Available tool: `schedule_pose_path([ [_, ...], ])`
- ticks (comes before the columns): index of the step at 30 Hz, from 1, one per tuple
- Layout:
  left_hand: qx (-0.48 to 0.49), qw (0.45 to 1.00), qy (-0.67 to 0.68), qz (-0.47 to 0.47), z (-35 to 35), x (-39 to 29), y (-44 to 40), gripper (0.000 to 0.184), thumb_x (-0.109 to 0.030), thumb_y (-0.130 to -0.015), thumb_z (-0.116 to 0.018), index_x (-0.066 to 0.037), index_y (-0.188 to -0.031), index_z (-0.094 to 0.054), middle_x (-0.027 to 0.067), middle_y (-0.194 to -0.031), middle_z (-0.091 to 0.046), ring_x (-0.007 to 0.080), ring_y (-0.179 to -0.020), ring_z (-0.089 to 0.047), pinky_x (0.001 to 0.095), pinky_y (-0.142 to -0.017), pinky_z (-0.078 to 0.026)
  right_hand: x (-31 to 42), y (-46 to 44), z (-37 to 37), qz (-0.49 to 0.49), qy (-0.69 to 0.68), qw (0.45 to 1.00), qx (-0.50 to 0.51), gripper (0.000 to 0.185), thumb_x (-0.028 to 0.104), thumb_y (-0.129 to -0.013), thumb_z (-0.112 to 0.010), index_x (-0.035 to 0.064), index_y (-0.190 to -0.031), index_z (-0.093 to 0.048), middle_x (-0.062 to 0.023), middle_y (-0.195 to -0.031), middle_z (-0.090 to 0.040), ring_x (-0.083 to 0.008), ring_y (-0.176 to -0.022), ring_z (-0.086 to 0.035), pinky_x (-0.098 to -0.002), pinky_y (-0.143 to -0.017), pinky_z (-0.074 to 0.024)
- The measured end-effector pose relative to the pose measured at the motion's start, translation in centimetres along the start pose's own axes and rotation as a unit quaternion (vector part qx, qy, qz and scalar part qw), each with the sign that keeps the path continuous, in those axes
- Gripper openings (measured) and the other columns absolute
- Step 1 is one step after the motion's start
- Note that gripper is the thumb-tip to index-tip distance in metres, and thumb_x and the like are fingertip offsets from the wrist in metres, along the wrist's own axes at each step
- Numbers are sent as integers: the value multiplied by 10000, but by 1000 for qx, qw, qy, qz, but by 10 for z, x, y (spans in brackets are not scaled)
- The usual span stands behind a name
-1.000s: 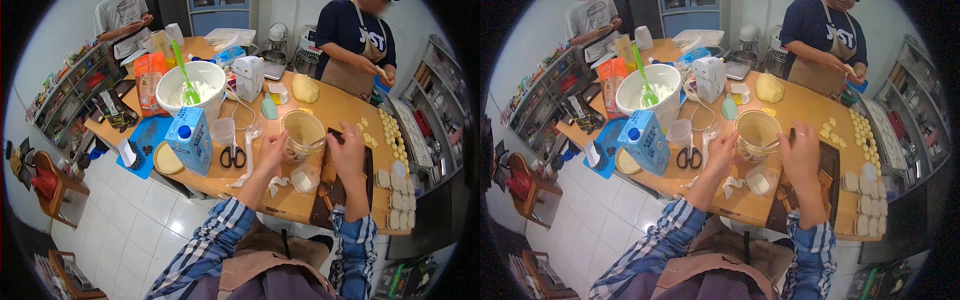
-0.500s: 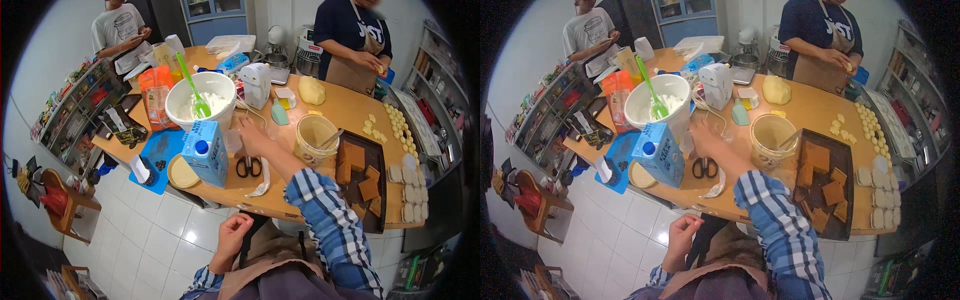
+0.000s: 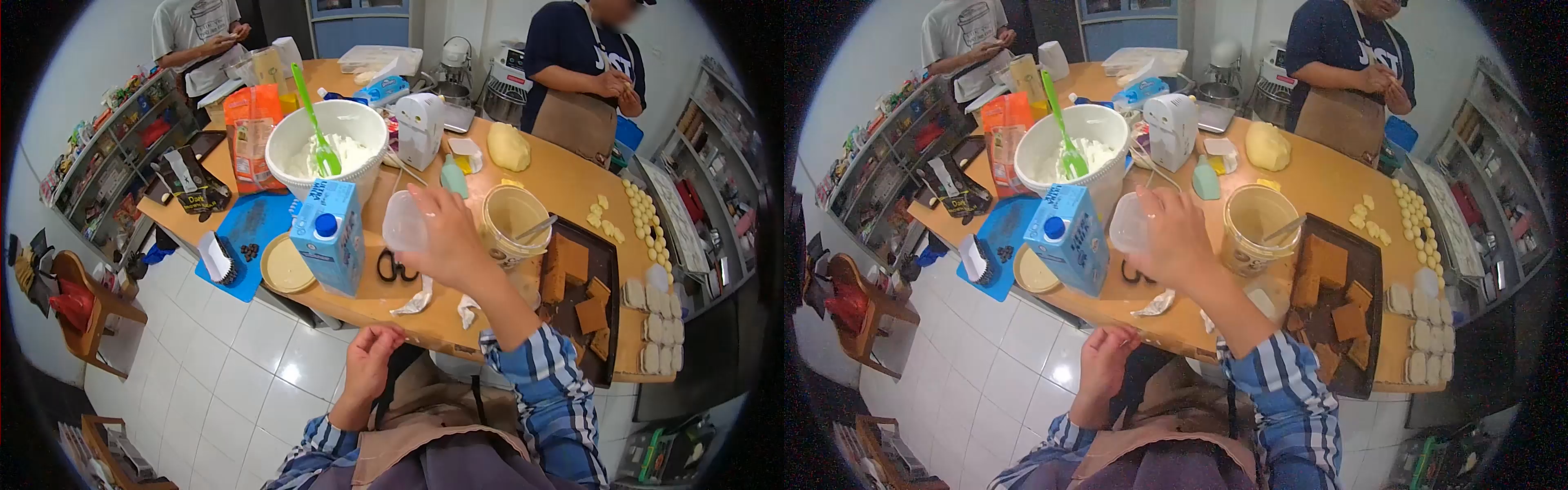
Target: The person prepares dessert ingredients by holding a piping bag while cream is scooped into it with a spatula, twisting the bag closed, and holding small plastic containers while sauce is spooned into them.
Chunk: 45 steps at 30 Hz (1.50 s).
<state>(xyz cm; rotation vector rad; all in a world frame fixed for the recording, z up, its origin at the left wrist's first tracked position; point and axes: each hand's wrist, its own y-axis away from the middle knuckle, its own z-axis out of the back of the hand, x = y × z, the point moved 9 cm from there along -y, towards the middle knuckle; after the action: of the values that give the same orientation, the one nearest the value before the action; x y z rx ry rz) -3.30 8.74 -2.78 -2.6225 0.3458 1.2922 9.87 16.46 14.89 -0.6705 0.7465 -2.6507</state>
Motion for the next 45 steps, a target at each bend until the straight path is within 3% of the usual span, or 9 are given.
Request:
schedule_pose_path([
  [3, 72, 975, 198, 66, -45, -4, -4, 380, -360, -903, -527, -51, -1121, -492, 75, -1173, -524, 202, -1078, -519, 345, -896, -434, 21, 45, 37, -2, -49, 999, -18, 799, 217, -542, -809, -17, -1222, -463, -178, -1126, -507, -340, -1049, -487, -399, -914, -406],
  [4, 123, 961, 225, 104, -54, 7, -3, 598, -494, -868, -513, -88, -1286, -378, 61, -1270, -458, 219, -1163, -472, 374, -932, -424, 25, 62, 43, -5, -66, 998, -17, 807, 221, -539, -817, -22, -1222, -463, -179, -1134, -507, -338, -1051, -494, -394, -919, -405],
  [7, 145, 953, 197, 180, -82, 16, 6, 698, -535, -848, -516, -116, -1361, -296, 66, -1300, -434, 214, -1180, -453, 373, -948, -412, 17, 108, 47, -85, -187, 979, -6, 852, 248, -535, -823, -7, -1249, -435, -190, -1157, -491, -350, -1080, -467, -428, -931, -382],
  [11, 126, 968, 160, 147, -88, 32, 7, 801, -342, -774, -700, -74, -1382, -253, 78, -1286, -435, 204, -1180, -448, 361, -974, -391, -14, 156, 30, -192, -304, 933, -2, 903, 270, -525, -860, -19, -1258, -418, -186, -1173, -495, -302, -1111, -479, -394, -922, -402],
  [14, 108, 985, 76, 112, -94, 26, 3, 877, -324, -688, -786, -18, -1347, -295, 115, -1293, -435, 227, -1181, -462, 367, -967, -408, -22, 175, 23, -234, -336, 912, 8, 980, 253, -530, -872, -24, -1318, -361, -153, -1257, -472, -237, -1139, -481, -374, -958, -382],
  [17, 79, 986, 75, 123, -90, 29, 0, 861, -249, -647, -823, -11, -1317, -338, 103, -1247, -476, 210, -1137, -498, 346, -934, -433, -24, 181, 24, -211, -366, 906, -11, 945, 253, -562, -859, -26, -1312, -355, -178, -1209, -485, -272, -1140, -478, -372, -954, -398],
  [20, 95, 989, 38, 104, -84, 29, -3, 718, -145, -689, -783, -21, -1280, -393, 80, -1204, -493, 183, -1126, -481, 324, -947, -408, -30, 185, 16, -215, -421, 881, 2, 958, 215, -574, -856, -34, -1331, -325, -180, -1243, -466, -259, -1157, -472, -368, -966, -399],
  [29, 114, 989, -23, 87, -80, 19, -5, 698, -112, -663, -800, -7, -1244, -428, 86, -1143, -542, 171, -1052, -531, 310, -904, -438, -34, 190, -1, -269, -593, 759, -1, 942, 65, -566, -848, -61, -1325, -304, -172, -1269, -448, -246, -1163, -473, -371, -958, -419],
  [45, 141, 982, -33, 121, -81, 25, -4, 670, -93, -694, -773, 9, -1248, -411, 90, -1142, -545, 160, -1046, -534, 297, -905, -432, -31, 203, 0, -264, -544, 794, -69, 928, 91, -572, -852, -65, -1306, -307, -167, -1239, -452, -242, -1151, -478, -378, -965, -415],
])
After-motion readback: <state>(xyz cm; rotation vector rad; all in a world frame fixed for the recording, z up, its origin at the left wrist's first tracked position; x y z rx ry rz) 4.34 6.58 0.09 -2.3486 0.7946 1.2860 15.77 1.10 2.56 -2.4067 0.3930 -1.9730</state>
